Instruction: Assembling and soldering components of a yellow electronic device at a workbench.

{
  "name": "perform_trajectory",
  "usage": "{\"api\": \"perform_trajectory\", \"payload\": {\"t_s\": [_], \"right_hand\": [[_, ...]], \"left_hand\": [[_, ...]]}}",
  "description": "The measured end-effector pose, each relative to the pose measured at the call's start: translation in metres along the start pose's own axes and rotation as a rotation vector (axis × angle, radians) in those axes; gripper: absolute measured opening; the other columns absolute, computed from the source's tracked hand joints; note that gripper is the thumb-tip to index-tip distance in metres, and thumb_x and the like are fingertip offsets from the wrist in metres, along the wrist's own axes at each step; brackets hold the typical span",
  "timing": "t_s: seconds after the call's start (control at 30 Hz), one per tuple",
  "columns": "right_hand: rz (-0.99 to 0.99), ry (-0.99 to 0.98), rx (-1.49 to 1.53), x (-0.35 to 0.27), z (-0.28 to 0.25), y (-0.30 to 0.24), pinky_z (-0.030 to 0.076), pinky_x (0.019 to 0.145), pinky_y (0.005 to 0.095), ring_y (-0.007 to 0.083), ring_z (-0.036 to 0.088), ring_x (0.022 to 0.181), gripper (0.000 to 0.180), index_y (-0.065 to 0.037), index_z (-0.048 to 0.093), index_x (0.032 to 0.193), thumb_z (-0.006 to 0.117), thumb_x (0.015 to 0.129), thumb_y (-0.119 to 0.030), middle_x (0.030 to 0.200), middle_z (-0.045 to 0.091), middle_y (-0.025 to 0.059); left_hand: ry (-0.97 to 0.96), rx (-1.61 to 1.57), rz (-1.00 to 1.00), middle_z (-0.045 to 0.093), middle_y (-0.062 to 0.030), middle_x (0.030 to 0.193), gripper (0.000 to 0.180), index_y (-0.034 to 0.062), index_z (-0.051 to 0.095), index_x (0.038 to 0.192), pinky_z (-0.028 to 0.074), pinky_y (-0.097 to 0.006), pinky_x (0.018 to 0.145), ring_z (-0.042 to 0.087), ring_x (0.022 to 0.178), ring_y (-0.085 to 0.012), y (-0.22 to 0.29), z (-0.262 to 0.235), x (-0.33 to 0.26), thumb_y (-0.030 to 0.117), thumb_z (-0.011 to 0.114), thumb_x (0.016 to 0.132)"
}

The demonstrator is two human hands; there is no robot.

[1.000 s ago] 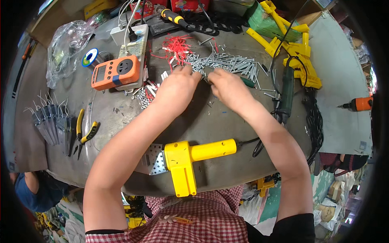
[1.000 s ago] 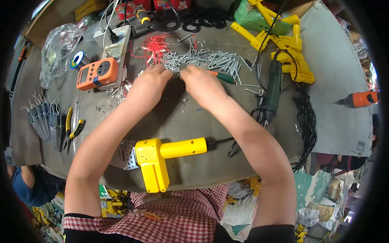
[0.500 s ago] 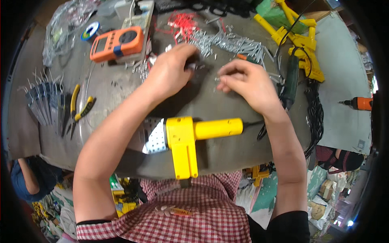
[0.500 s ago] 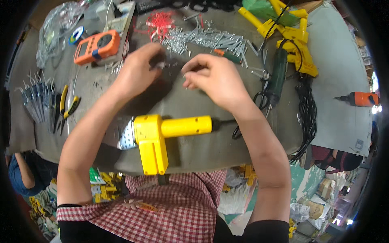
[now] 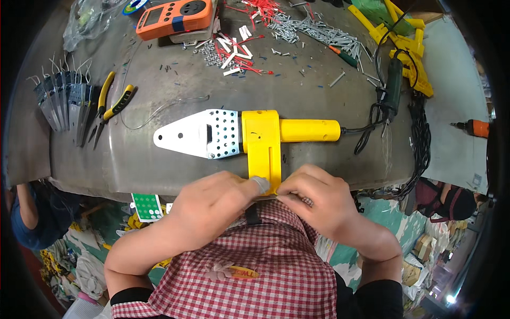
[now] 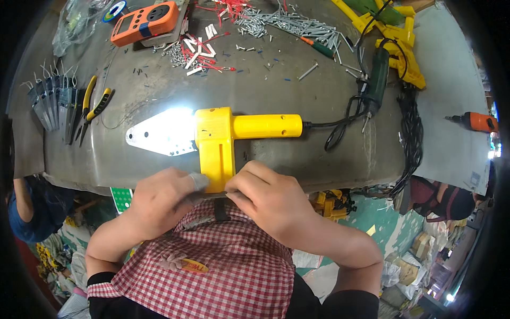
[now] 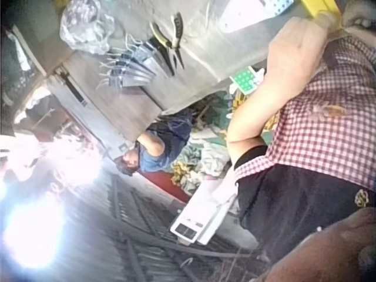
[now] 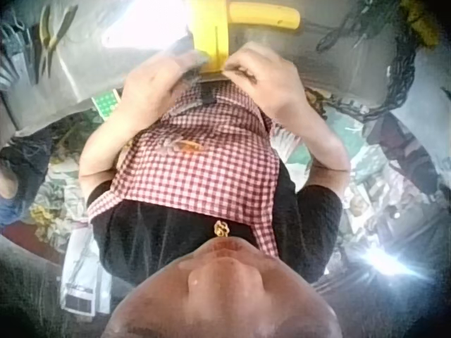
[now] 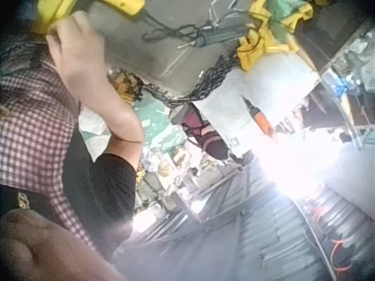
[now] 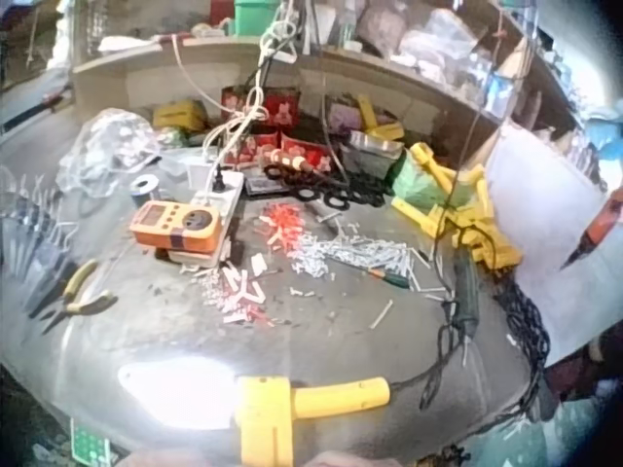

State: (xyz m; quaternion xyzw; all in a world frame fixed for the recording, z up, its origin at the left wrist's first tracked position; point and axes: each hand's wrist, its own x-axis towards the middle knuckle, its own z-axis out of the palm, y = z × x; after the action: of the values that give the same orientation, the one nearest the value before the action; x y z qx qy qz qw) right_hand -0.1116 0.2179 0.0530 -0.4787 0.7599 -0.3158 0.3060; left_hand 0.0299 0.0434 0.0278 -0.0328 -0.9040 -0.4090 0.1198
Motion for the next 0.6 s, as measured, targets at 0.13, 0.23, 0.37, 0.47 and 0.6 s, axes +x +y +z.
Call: {"api": "perform_trajectory", "payload": {"t_s": [0.13,0.23,0.37,0.47,0.6], "right_hand": [[-0.124,0.043,-0.115,0.016,-0.011,0.011,0.05,0.068,0.0338,0.027,0.063,0.076,0.015,-0.004,0.063,0.096,0.062,0.081,-0.006,0.091,0.062,0.0109],[-0.16,0.318,-0.031,0.06,-0.02,0.017,0.05,0.07,0.037,0.0294,0.063,0.08,0.016,-0.004,0.063,0.096,0.062,0.081,-0.009,0.09,0.064,0.0132],[-0.128,0.276,0.102,0.101,-0.016,0.028,0.05,0.071,0.0383,0.0298,0.064,0.083,0.018,-0.003,0.063,0.094,0.064,0.079,-0.011,0.087,0.065,0.0143],[-0.31,0.13,-0.209,0.105,-0.016,0.03,0.051,0.072,0.0388,0.0295,0.063,0.082,0.02,-0.005,0.064,0.095,0.062,0.076,-0.011,0.085,0.066,0.0126],[-0.507,0.328,-0.37,0.086,0.001,0.034,0.05,0.073,0.0406,0.0302,0.062,0.085,0.016,-0.005,0.062,0.09,0.057,0.075,-0.007,0.085,0.063,0.0151]], "left_hand": [[0.044,0.249,0.281,0.066,-0.0093,0.087,0.034,0.0026,0.059,0.103,0.05,-0.03,0.063,0.064,0.081,-0.0232,-0.002,0.006,-0.001,0.006,0.066,0.07],[0.142,0.384,0.438,0.067,-0.0096,0.095,0.027,0.0032,0.061,0.099,0.048,-0.029,0.066,0.064,0.083,-0.0215,-0.017,0.016,-0.011,0.011,0.064,0.073],[0.156,0.37,0.399,0.064,-0.0109,0.094,0.034,0.0019,0.057,0.105,0.049,-0.034,0.076,0.062,0.089,-0.0244,-0.02,0.016,-0.005,0.019,0.063,0.077],[0.238,0.37,0.178,0.059,-0.0139,0.104,0.051,0.0015,0.051,0.112,0.048,-0.038,0.08,0.059,0.095,-0.0276,-0.019,0.014,0.023,0.022,0.071,0.07],[0.274,0.227,-0.099,0.051,-0.0176,0.114,0.073,0.001,0.042,0.121,0.043,-0.042,0.086,0.054,0.101,-0.0321,-0.038,0.011,0.055,0.023,0.079,0.063]]}}
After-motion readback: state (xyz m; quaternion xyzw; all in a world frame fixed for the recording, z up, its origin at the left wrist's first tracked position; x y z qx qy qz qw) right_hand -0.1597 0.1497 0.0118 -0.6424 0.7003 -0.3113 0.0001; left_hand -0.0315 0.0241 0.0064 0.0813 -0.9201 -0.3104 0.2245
